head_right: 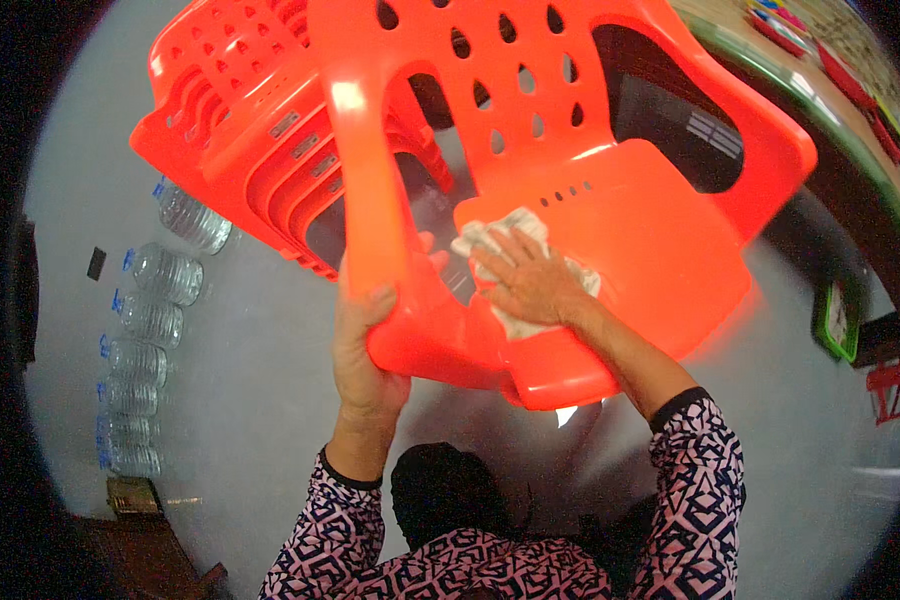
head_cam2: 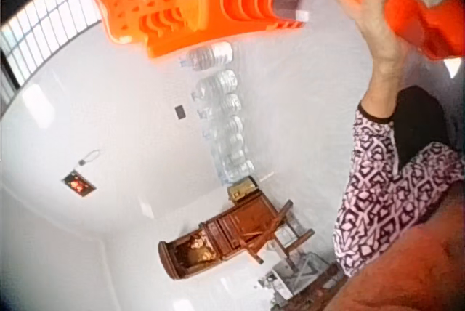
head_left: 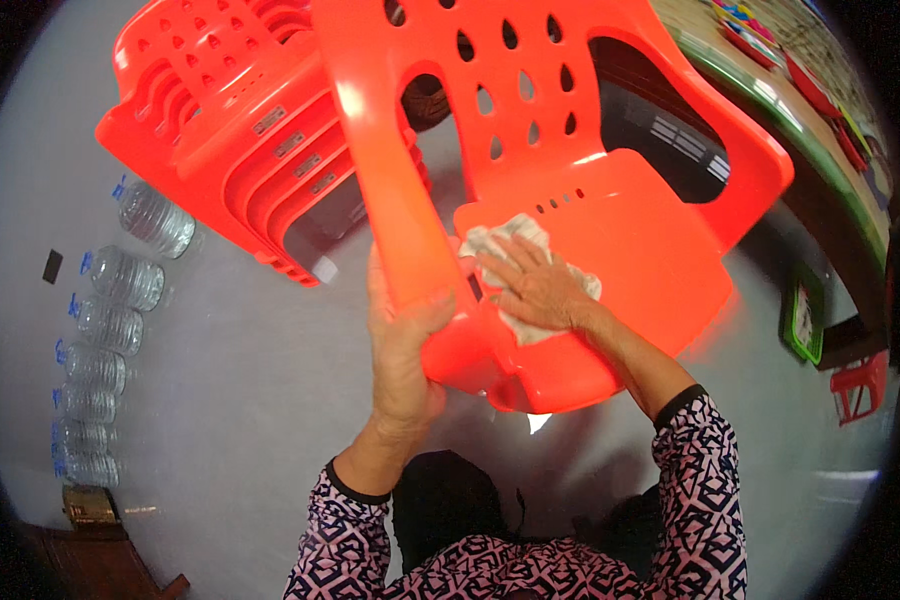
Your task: The person wipes the surfaces of orange plastic chairs using a white cloth. They handle the chairs one at a time, lifting and rotating them to clean the seat, backrest, and legs. The person sits on the floor during the task, with stacks of water bottles visible in the background.
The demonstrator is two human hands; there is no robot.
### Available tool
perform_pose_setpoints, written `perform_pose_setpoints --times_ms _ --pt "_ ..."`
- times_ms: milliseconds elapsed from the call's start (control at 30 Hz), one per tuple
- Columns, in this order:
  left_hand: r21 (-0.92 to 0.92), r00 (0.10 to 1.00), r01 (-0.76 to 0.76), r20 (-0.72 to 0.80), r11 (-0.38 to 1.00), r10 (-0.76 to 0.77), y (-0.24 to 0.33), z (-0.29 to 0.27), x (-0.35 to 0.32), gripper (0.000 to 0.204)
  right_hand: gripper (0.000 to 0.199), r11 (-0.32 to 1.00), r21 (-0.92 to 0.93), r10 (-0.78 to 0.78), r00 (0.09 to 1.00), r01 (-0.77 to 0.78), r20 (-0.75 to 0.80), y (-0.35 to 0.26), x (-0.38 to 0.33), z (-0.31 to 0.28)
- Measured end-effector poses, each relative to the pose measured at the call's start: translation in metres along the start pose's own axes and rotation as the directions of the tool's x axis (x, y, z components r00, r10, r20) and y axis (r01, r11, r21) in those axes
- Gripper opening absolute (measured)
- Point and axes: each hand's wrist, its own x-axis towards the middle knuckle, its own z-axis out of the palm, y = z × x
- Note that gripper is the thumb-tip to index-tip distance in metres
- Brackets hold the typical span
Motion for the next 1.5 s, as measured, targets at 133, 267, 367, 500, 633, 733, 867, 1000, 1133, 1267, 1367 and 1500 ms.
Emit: perform_pose_setpoints --times_ms 133,267,367,500,633,733,867,1000,1133,1267,1367,1500 --pt "-0.074 0.999 0.034 0.033 0.997 -0.032 0.002 0.000 0.000 0.063 0.060 0.979 -0.034 -0.202 0.977 0.200 -0.076 -0.022 -0.058 -0.011" --pt "-0.163 0.993 0.094 0.087 0.982 -0.080 -0.004 -0.012 0.010 0.062 0.056 0.982 -0.037 -0.185 0.981 0.183 -0.053 -0.042 -0.110 -0.036" --pt "-0.167 0.994 0.077 0.087 0.983 -0.063 -0.008 -0.019 0.011 0.062 0.054 0.984 -0.059 -0.173 0.974 0.166 -0.149 -0.017 -0.134 -0.020" --pt "-0.081 0.996 0.011 0.085 0.997 -0.004 -0.019 -0.023 0.010 0.056 0.045 0.995 -0.050 0.068 0.953 -0.086 -0.294 0.034 -0.150 -0.026" --pt "-0.119 0.996 0.010 0.089 0.993 0.001 -0.017 -0.022 0.008 0.056 0.031 0.895 -0.266 0.192 0.850 -0.357 -0.491 0.100 -0.168 -0.045" --pt "-0.146 0.996 0.037 0.087 0.989 -0.024 -0.016 -0.022 0.010 0.060 0.029 0.738 -0.434 0.328 0.837 -0.516 -0.437 0.118 -0.171 -0.070" --pt "-0.136 0.997 0.038 0.071 0.990 -0.029 -0.012 -0.027 0.008 0.064 0.027 0.657 -0.400 -0.005 0.527 -0.639 -0.850 0.139 -0.150 -0.144" --pt "-0.075 0.999 0.009 0.032 0.997 -0.007 -0.012 -0.021 0.001 0.065 0.024 0.732 -0.206 0.031 0.334 -0.650 -0.942 0.169 -0.133 -0.237" --pt "0.003 0.999 0.036 0.000 0.999 -0.036 -0.007 -0.015 -0.008 0.076 0.032 0.827 -0.056 0.278 0.494 -0.559 -0.824 0.219 -0.104 -0.262" --pt "0.078 0.999 0.039 -0.009 0.996 -0.039 -0.010 -0.015 -0.012 0.081 0.055 0.741 -0.209 0.542 0.752 -0.638 -0.375 0.205 -0.081 -0.252" --pt "0.010 0.999 0.030 -0.014 1.000 -0.029 -0.013 -0.019 -0.022 0.075 0.079 0.694 -0.156 0.668 0.709 -0.703 -0.226 0.184 -0.080 -0.261" --pt "0.004 0.992 0.120 -0.029 0.993 -0.119 -0.026 -0.048 -0.037 0.079 0.081 0.634 -0.024 0.764 0.631 -0.773 -0.134 0.184 -0.082 -0.242"
